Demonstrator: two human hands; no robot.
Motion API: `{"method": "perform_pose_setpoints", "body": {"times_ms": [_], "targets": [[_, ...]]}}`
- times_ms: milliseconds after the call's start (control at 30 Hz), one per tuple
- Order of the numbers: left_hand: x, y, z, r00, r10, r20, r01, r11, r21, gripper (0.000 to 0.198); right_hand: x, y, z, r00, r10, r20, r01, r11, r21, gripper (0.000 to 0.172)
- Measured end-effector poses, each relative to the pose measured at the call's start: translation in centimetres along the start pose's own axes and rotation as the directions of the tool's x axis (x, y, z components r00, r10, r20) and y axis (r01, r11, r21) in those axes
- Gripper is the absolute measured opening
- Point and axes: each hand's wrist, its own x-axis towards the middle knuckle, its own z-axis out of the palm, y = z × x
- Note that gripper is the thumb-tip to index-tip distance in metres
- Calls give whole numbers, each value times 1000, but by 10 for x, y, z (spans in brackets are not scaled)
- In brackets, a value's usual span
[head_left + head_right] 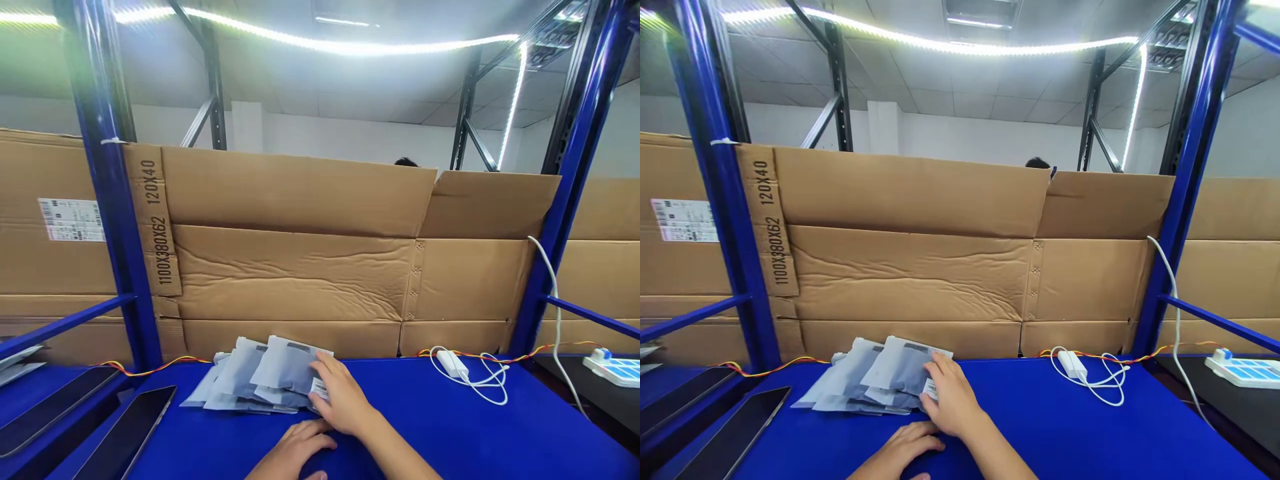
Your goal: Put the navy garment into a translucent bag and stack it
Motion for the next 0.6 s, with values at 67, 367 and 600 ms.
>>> {"method": "perform_pose_setpoints", "body": {"times_ms": [67, 367, 600], "targets": [[0, 2, -2, 1000, 1, 11, 0, 1000, -11, 44, 8, -3, 13, 1000, -11, 10, 11, 999, -32, 59], [-2, -9, -1, 1000, 18, 24, -17, 999, -37, 45, 7, 15, 4, 993, 10, -115, -15, 999, -36, 46], [1, -6, 7, 984, -144, -109, 74, 873, -483, 54, -108, 57, -41, 979, 144, -144, -162, 980, -120, 46]]}}
